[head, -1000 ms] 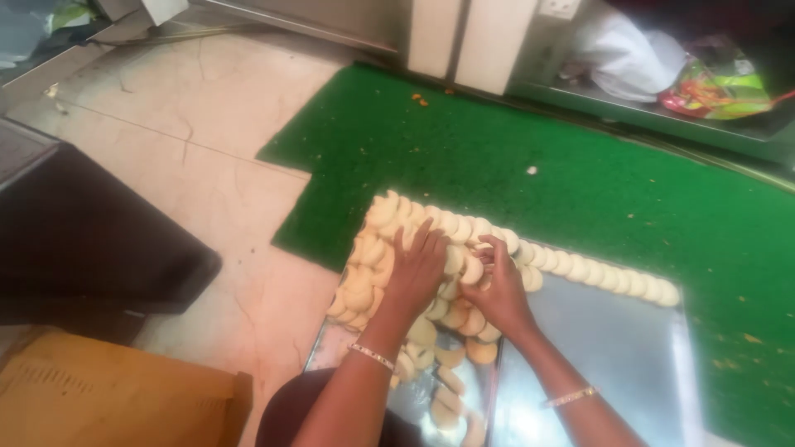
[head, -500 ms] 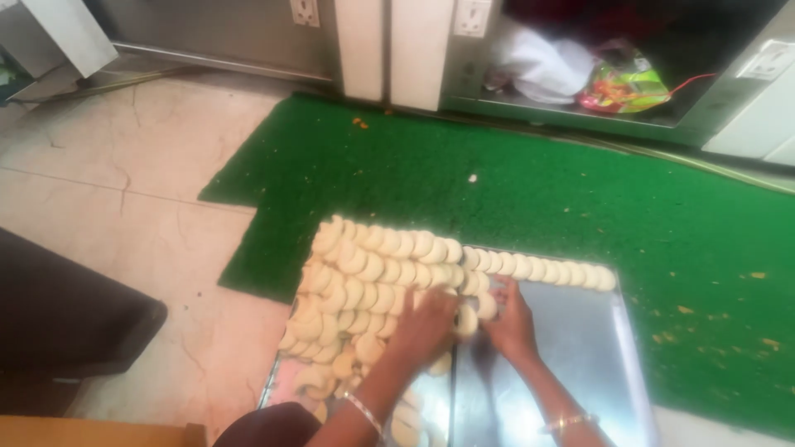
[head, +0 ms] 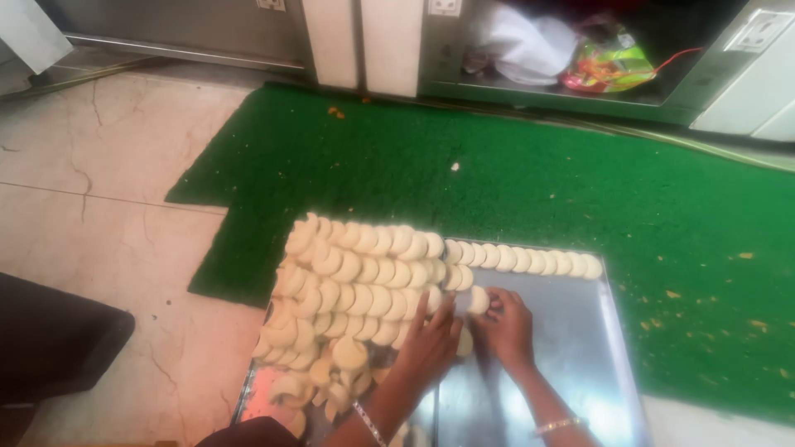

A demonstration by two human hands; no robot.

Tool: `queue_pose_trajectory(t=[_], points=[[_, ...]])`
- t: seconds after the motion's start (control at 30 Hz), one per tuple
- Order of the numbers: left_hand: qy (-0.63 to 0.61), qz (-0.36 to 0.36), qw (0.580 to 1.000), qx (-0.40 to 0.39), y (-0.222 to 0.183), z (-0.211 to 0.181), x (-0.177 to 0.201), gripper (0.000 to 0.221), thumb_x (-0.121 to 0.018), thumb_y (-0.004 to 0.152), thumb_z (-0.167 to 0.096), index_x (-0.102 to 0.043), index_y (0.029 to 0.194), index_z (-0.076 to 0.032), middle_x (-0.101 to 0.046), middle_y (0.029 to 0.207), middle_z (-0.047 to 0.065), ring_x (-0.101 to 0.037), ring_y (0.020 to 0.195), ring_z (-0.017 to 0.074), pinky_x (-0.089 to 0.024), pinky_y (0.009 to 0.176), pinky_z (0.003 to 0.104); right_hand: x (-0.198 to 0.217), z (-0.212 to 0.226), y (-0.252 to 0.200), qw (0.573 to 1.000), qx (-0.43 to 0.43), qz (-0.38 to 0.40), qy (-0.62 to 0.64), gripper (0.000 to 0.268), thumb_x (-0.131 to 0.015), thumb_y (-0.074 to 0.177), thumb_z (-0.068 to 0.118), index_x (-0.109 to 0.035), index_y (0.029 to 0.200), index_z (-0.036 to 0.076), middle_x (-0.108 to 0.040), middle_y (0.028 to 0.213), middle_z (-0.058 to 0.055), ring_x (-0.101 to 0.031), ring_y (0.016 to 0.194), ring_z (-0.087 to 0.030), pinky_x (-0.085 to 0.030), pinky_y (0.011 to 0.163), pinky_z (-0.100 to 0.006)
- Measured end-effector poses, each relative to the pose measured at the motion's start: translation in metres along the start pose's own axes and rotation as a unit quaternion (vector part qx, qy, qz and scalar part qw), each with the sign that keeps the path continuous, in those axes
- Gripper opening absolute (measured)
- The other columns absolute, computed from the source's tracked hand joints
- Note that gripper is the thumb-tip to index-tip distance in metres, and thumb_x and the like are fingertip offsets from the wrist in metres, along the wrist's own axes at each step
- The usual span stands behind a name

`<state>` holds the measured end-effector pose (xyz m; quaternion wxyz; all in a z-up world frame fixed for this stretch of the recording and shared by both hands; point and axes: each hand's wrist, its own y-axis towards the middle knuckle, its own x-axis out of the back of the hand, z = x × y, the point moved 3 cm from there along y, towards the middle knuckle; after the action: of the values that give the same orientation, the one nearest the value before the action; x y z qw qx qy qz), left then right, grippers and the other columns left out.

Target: Arranging crescent-shaped dough pieces on a metal baking tray.

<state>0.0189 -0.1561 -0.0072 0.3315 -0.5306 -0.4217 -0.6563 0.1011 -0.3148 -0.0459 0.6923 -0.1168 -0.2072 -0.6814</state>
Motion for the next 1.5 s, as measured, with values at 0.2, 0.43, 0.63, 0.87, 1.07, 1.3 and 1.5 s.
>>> queue_pose_trajectory(t=[0.2,0.43,0.63,0.87,1.07,1.3,1.5], points=[[-0.042,0.018,0.999,0.004,0.002,-0.001,-0.029,0.069,-0.073,0.086,-0.049,-0.056,0.13,0.002,-0.062,0.131,0.013,-0.031,0.151,0.0298,-0.006,0.124,0.066,-0.005,0.006,0.008,0.998,-0.041,-0.041,-0.031,0.055,-0.087,0.07,0.001,-0.068,0.121,0.001,-0.067,0.111,-0.009,-0.07,0.095,-0.018,-0.063,0.083,-0.03],[-0.043,0.031,0.999,-0.009,0.001,0.001,-0.023,0.072,-0.074,0.082,-0.046,-0.056,0.133,0.002,-0.06,0.133,0.011,-0.032,0.148,0.0316,-0.007,0.122,0.066,-0.002,0.005,0.013,0.995,-0.054,-0.045,-0.076,0.058,-0.088,0.067,0.007,-0.069,0.121,0.008,-0.067,0.109,-0.008,-0.072,0.089,-0.019,-0.061,0.078,-0.031],[0.003,0.048,0.999,-0.024,-0.002,0.002,-0.011,0.073,-0.072,0.084,-0.05,-0.057,0.134,0.001,-0.056,0.133,0.009,-0.03,0.149,0.0325,-0.007,0.121,0.067,0.0,0.008,0.02,0.989,-0.063,-0.071,-0.114,0.059,-0.087,0.065,0.007,-0.067,0.121,0.008,-0.065,0.11,-0.009,-0.069,0.09,-0.02,-0.059,0.08,-0.033],[-0.013,0.023,0.999,-0.02,0.001,0.004,-0.018,0.07,-0.072,0.081,-0.047,-0.058,0.132,0.0,-0.056,0.133,0.006,-0.031,0.147,0.0317,-0.007,0.12,0.068,-0.002,0.004,0.035,0.995,-0.007,-0.048,-0.089,0.055,-0.084,0.069,0.007,-0.069,0.122,0.008,-0.067,0.111,-0.008,-0.07,0.09,-0.02,-0.06,0.081,-0.032],[-0.015,0.004,1.0,-0.015,-0.001,0.004,-0.027,0.072,-0.077,0.08,-0.046,-0.057,0.131,0.0,-0.058,0.128,0.007,-0.033,0.148,0.0304,-0.009,0.123,0.066,-0.004,0.011,0.039,0.997,-0.008,-0.02,-0.07,0.053,-0.084,0.07,0.006,-0.069,0.122,0.007,-0.068,0.112,-0.008,-0.07,0.09,-0.019,-0.06,0.082,-0.031],[-0.017,0.01,1.0,-0.017,0.001,0.006,-0.021,0.07,-0.077,0.08,-0.046,-0.055,0.129,-0.002,-0.06,0.125,0.01,-0.035,0.146,0.031,-0.01,0.123,0.065,-0.002,0.026,0.038,0.997,-0.024,-0.014,-0.072,0.048,-0.085,0.073,0.009,-0.07,0.118,0.004,-0.07,0.111,-0.008,-0.07,0.089,-0.016,-0.061,0.081,-0.029],[0.0,0.014,1.0,-0.018,0.001,0.007,-0.015,0.077,-0.076,0.078,-0.048,-0.053,0.134,0.0,-0.061,0.127,0.011,-0.034,0.147,0.031,-0.01,0.121,0.065,0.0,0.02,0.037,1.0,0.003,0.002,-0.021,0.056,-0.087,0.069,0.012,-0.063,0.12,0.004,-0.065,0.11,-0.007,-0.066,0.093,-0.016,-0.061,0.085,-0.03]])
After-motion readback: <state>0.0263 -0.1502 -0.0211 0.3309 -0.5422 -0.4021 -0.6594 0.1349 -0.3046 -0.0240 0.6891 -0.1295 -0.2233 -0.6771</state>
